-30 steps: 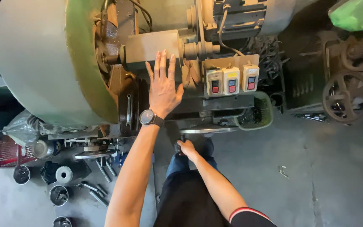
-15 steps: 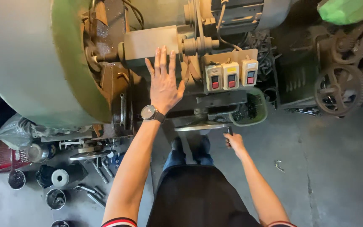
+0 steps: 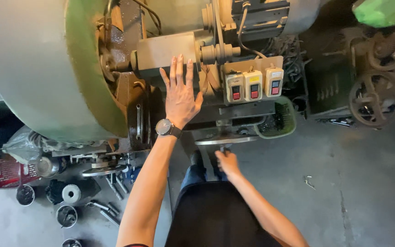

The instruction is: The person is using a lathe-like machine to process a small metal part.

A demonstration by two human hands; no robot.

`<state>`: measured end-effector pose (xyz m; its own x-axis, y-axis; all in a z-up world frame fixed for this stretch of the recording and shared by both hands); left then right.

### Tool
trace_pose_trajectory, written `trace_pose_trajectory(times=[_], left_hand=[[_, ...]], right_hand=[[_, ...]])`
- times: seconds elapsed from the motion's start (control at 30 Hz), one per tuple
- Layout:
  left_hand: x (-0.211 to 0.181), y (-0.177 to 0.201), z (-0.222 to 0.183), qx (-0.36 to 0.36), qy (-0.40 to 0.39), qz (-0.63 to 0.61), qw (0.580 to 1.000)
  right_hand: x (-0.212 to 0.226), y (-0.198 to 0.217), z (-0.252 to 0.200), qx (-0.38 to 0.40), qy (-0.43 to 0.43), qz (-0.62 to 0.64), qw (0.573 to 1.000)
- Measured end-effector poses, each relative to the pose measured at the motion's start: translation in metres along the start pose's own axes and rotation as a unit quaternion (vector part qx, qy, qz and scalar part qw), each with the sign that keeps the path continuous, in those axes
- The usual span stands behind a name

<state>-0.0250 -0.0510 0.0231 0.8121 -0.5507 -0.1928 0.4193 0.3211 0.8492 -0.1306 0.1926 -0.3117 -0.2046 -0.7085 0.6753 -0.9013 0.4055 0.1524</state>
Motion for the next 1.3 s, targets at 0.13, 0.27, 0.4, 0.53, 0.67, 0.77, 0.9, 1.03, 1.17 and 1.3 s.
trace_pose_trajectory(times=[0.13,0.27,0.4,0.53,0.67,0.77,0.9,1.03,1.17,1.3], left_hand=[[0.004,0.009,0.001,0.019,0.007,0.01,1.0],[0.006,0.015,-0.001,0.016,0.005,0.004,1.0],[0.009,0.011,-0.003,0.004,-0.003,0.0,1.0],[0.002,0.005,-0.002,-0.006,-0.01,-0.006,1.0],[-0.008,0.001,0.002,-0.007,-0.008,-0.018,1.0],[-0.009,-0.001,0.003,-0.003,-0.01,-0.018,1.0],[-0.012,-0.002,0.002,-0.005,-0.014,-0.014,1.0],[-0.007,-0.007,-0.002,-0.012,-0.013,-0.017,1.0],[-0.001,-0.012,-0.004,-0.021,-0.01,-0.01,1.0],[0.006,-0.01,-0.004,-0.025,-0.004,-0.003,1.0]], right_hand=[[-0.031,-0.085,0.012,0.06,-0.007,0.052,0.997],[-0.062,-0.126,0.032,0.137,-0.072,-0.014,0.988],[-0.046,-0.1,0.019,0.151,-0.049,-0.033,0.987],[0.009,-0.008,-0.005,0.146,-0.033,0.023,0.988],[0.012,0.091,0.029,0.078,-0.002,-0.014,0.997],[-0.011,0.123,0.073,0.023,0.006,-0.016,1.0],[-0.049,0.127,0.123,-0.07,0.007,-0.067,0.995],[-0.025,0.133,0.105,-0.147,0.026,-0.247,0.958],[0.021,0.115,0.034,-0.105,0.025,-0.198,0.974],[0.019,0.022,-0.005,-0.028,0.017,-0.049,0.998]])
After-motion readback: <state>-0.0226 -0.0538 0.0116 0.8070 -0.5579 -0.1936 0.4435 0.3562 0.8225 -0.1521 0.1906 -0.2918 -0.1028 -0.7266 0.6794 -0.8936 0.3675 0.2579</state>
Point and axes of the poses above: each hand's wrist, its own z-axis towards the middle knuckle, its own y-axis out of the back of the hand, x = y × z, the point moved 6 cm from there along z, towards the middle knuckle, and after that the axes turned 11 degrees about -x, right-handed, at the moved point
